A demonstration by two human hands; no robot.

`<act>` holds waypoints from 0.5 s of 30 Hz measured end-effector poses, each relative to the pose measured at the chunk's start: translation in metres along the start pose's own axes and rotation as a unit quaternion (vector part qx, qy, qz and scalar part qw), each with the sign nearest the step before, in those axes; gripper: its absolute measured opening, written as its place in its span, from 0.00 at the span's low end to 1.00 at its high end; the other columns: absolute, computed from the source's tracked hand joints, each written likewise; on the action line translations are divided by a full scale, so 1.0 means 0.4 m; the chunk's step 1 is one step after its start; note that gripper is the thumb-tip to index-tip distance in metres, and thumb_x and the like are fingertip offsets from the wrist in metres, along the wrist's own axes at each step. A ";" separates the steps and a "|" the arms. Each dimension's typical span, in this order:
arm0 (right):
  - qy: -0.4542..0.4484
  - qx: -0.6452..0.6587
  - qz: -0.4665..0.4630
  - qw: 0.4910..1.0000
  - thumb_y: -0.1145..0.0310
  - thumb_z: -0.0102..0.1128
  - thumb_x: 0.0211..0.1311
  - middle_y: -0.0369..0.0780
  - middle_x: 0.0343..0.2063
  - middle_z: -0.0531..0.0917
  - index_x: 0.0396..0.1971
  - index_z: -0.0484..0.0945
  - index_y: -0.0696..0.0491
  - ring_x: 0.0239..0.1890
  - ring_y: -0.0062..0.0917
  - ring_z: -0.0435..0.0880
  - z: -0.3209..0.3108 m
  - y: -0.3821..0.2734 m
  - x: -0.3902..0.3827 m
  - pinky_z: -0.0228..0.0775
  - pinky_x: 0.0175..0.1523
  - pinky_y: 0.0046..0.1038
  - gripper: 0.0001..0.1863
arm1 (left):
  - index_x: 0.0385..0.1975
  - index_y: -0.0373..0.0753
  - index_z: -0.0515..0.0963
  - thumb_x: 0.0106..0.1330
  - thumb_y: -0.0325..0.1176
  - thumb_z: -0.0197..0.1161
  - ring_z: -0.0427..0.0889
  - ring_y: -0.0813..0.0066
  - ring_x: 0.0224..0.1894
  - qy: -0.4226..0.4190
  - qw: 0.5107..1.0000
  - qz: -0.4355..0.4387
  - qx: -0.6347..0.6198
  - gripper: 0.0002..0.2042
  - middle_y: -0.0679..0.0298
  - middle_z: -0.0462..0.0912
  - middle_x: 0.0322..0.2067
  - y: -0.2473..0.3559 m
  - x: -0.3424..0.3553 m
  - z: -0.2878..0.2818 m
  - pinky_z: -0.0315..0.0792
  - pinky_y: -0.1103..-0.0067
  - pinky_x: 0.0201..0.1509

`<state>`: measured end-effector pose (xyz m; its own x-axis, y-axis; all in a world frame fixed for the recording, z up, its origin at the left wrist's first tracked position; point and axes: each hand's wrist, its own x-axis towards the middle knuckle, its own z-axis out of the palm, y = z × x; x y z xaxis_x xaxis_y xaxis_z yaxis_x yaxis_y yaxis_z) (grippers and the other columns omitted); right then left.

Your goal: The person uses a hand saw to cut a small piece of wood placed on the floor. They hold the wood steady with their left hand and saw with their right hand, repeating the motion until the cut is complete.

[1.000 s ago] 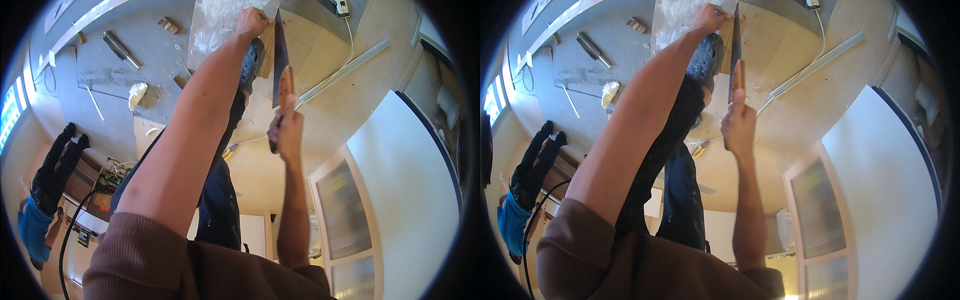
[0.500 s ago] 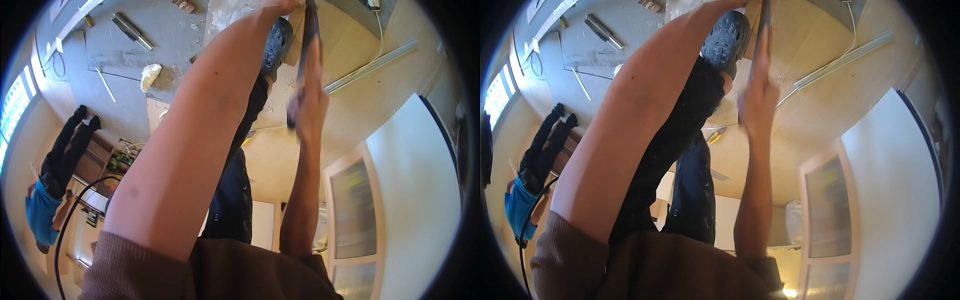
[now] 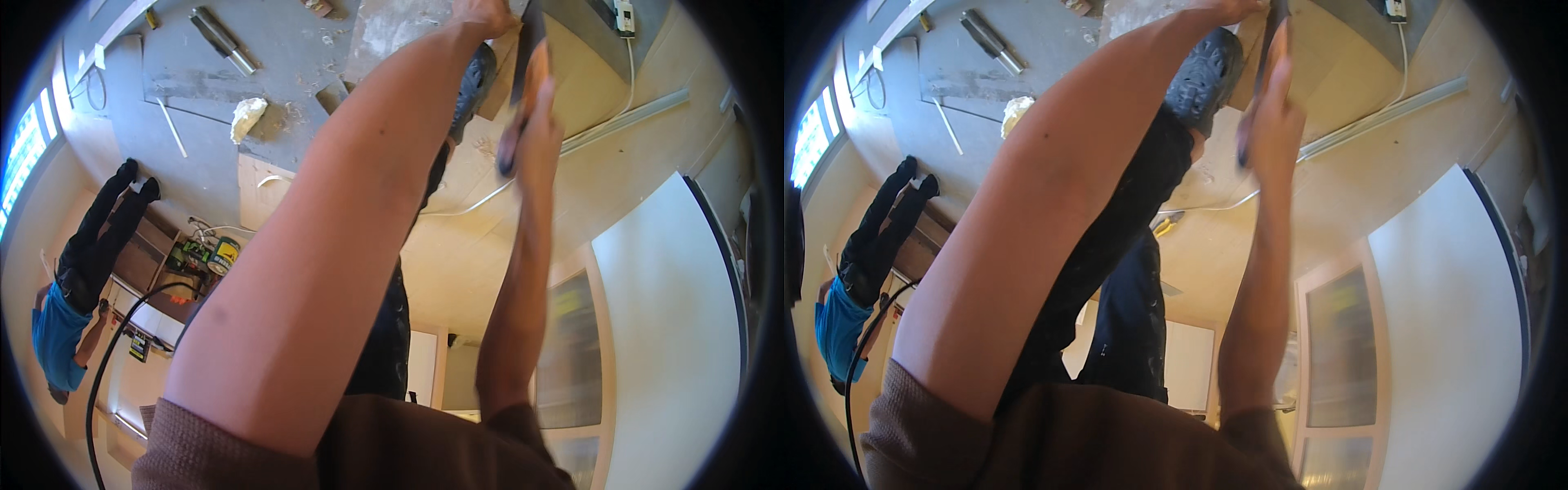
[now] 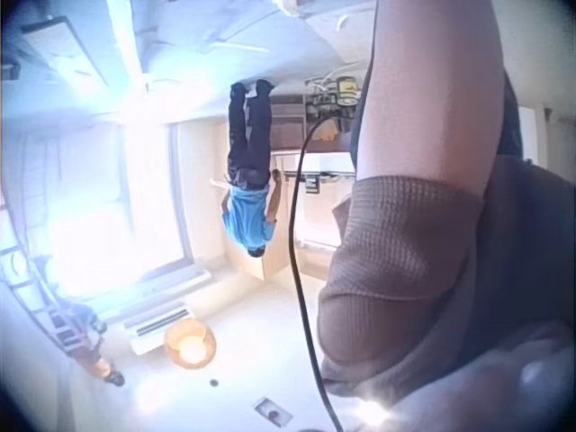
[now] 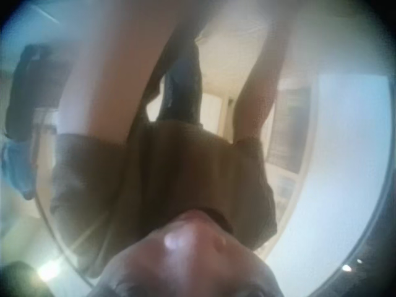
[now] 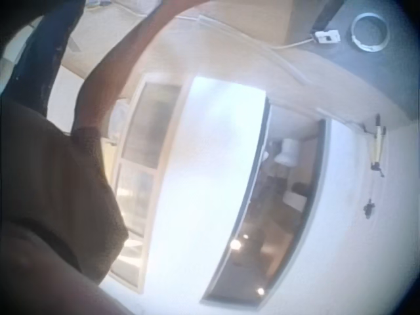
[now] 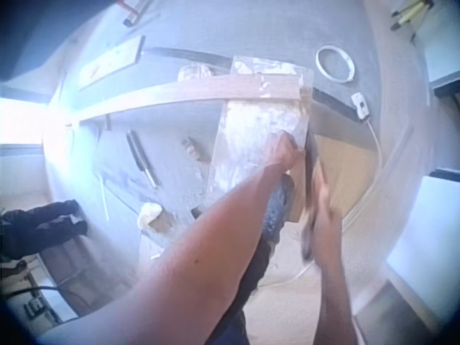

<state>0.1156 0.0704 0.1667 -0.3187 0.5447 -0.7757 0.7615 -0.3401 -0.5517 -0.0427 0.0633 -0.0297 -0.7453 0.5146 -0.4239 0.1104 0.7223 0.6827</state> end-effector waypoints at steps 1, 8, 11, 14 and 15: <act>0.024 0.034 -0.021 0.999 0.29 0.40 0.74 0.31 0.08 0.62 0.14 0.65 0.51 0.09 0.19 0.62 0.011 -0.021 0.072 0.54 0.17 0.29 0.41 | 0.27 0.37 0.88 0.51 0.42 0.75 0.90 0.54 0.39 -0.011 1.000 0.023 0.011 0.14 0.49 0.89 0.34 0.016 0.003 0.011 0.81 0.62 0.45; -0.040 0.019 0.074 0.996 0.31 0.40 0.76 0.31 0.07 0.61 0.12 0.62 0.48 0.09 0.19 0.66 -0.042 0.031 -0.130 0.56 0.17 0.26 0.39 | 0.29 0.37 0.89 0.50 0.39 0.73 0.89 0.51 0.40 -0.051 0.996 -0.066 -0.008 0.12 0.47 0.89 0.34 0.012 -0.028 -0.076 0.82 0.61 0.45; 0.014 0.051 0.011 0.999 0.35 0.40 0.78 0.32 0.09 0.63 0.13 0.62 0.48 0.09 0.18 0.63 0.004 0.002 0.054 0.54 0.17 0.26 0.37 | 0.28 0.38 0.88 0.50 0.39 0.73 0.88 0.50 0.43 -0.021 1.000 0.017 0.011 0.12 0.46 0.89 0.36 0.023 0.024 0.026 0.81 0.61 0.49; -0.034 0.036 0.013 0.999 0.36 0.39 0.78 0.32 0.10 0.64 0.13 0.64 0.49 0.09 0.19 0.61 0.068 0.012 -0.030 0.54 0.17 0.27 0.38 | 0.29 0.37 0.87 0.52 0.40 0.73 0.87 0.48 0.47 0.075 0.997 -0.013 -0.018 0.12 0.45 0.88 0.37 -0.117 0.063 -0.027 0.80 0.59 0.51; -0.034 0.024 0.043 0.998 0.35 0.39 0.78 0.32 0.10 0.64 0.12 0.65 0.50 0.09 0.19 0.62 -0.003 0.062 -0.132 0.54 0.17 0.28 0.38 | 0.29 0.37 0.87 0.52 0.40 0.73 0.87 0.49 0.46 0.027 0.999 -0.030 -0.018 0.12 0.45 0.88 0.37 -0.099 0.023 0.017 0.81 0.59 0.50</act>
<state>0.1520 0.0342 0.1942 -0.2911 0.4596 -0.8391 0.7603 -0.4212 -0.4945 -0.0493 0.0427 -0.0648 -0.7848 0.4437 -0.4327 0.0414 0.7341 0.6777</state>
